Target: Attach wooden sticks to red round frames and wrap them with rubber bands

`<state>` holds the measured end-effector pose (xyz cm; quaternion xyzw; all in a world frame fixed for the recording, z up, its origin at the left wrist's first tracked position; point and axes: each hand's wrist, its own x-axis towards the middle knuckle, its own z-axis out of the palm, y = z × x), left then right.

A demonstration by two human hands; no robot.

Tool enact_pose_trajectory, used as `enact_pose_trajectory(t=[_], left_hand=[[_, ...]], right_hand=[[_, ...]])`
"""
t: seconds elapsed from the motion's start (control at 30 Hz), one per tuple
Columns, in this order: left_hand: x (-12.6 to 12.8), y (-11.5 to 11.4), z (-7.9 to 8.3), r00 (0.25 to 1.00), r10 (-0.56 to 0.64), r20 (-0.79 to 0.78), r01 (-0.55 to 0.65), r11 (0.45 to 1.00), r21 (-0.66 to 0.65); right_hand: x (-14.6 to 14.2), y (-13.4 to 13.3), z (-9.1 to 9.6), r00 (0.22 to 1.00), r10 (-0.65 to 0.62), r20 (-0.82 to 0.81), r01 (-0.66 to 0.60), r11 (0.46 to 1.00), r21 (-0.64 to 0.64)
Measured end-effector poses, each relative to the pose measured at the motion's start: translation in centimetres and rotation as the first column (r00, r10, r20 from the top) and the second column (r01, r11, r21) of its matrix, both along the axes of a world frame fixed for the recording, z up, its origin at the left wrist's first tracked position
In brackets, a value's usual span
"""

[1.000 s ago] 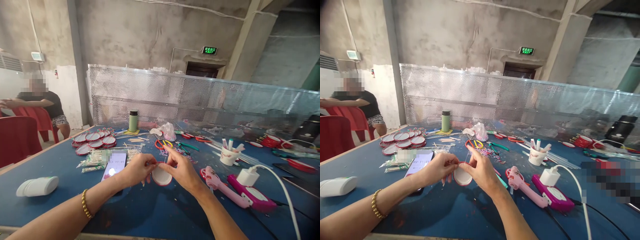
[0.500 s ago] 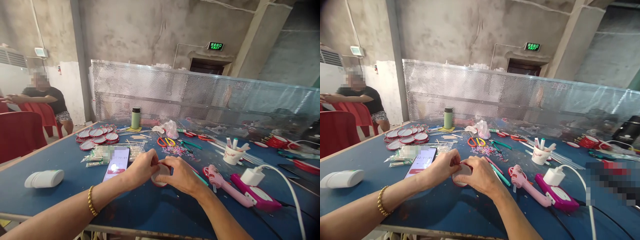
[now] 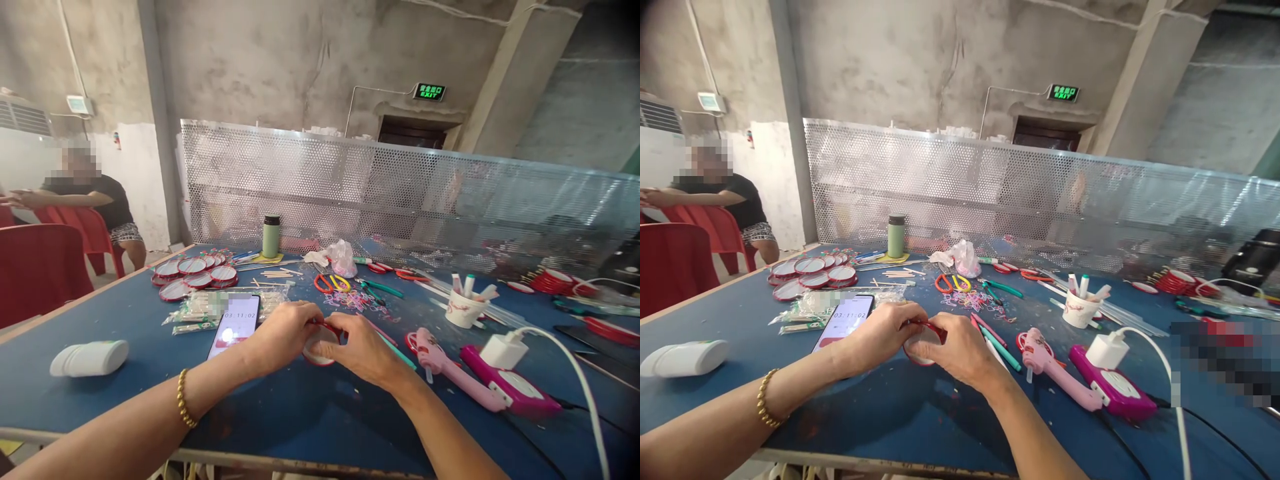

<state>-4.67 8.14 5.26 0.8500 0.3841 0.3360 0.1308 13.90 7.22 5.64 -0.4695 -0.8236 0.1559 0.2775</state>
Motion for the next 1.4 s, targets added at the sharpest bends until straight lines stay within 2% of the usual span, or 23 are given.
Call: enact_pose_trajectory(t=[0.13, 0.2, 0.27, 0.37, 0.5, 0.57, 0.67, 0.73, 0.87, 0.97, 1.07, 1.23, 1.4], left_hand=[[-0.4, 0.1, 0.8, 0.989, 0.123, 0.082, -0.121, 0.992, -0.038], [-0.6, 0.2, 1.3, 0.973, 0.157, 0.172, -0.143, 0.986, -0.088], [-0.7, 0.3, 1.7, 0.95, 0.169, 0.264, -0.133, 0.98, -0.149], [-0.9, 0.7, 1.9, 0.917, 0.191, 0.351, -0.118, 0.968, -0.221], [-1.4, 1.3, 1.8, 0.895, 0.199, 0.399, -0.153, 0.978, -0.144], [-1.6, 1.5, 1.8, 0.871, 0.213, 0.444, -0.159, 0.975, -0.155], [-1.7, 1.6, 2.0, 0.813, 0.236, 0.532, -0.061, 0.943, -0.326], [-1.6, 1.5, 2.1, 0.763, 0.239, 0.6, 0.032, 0.914, -0.405], [-1.6, 1.3, 2.4, 0.696, 0.234, 0.679, 0.116, 0.896, -0.428], [-1.6, 1.3, 2.5, 0.694, 0.217, 0.686, 0.134, 0.898, -0.419], [-1.5, 1.3, 2.4, 0.721, 0.199, 0.664, 0.141, 0.895, -0.422], [-1.3, 1.2, 2.2, 0.762, 0.182, 0.621, 0.103, 0.913, -0.394], [-1.3, 1.2, 2.2, 0.781, 0.198, 0.592, 0.078, 0.91, -0.407]], right_hand=[[0.1, -0.1, 0.6, 0.994, 0.062, -0.094, -0.058, 0.997, 0.047], [0.3, -0.2, 1.0, 0.975, 0.101, -0.199, -0.104, 0.994, -0.009], [0.4, -0.3, 1.3, 0.953, 0.088, -0.291, -0.113, 0.991, -0.068], [0.3, -0.3, 1.3, 0.942, 0.015, -0.336, -0.047, 0.995, -0.088], [0.2, -0.1, 0.6, 0.929, -0.056, -0.365, 0.065, 0.998, 0.012], [0.1, -0.1, 0.3, 0.925, -0.035, -0.379, 0.051, 0.998, 0.033], [-0.2, -0.2, 0.1, 0.905, 0.052, -0.422, -0.081, 0.995, -0.052], [-0.4, -0.3, 0.1, 0.875, 0.064, -0.48, -0.149, 0.979, -0.14], [-0.9, -0.4, 0.1, 0.79, 0.002, -0.613, -0.215, 0.937, -0.274], [-1.3, -0.4, -0.1, 0.726, -0.014, -0.687, -0.328, 0.872, -0.364], [-1.7, -0.6, -0.4, 0.706, -0.007, -0.709, -0.403, 0.818, -0.41], [-2.0, -0.8, -0.5, 0.731, 0.042, -0.681, -0.428, 0.805, -0.41], [-2.0, -0.8, -0.5, 0.756, 0.044, -0.653, -0.397, 0.824, -0.404]])
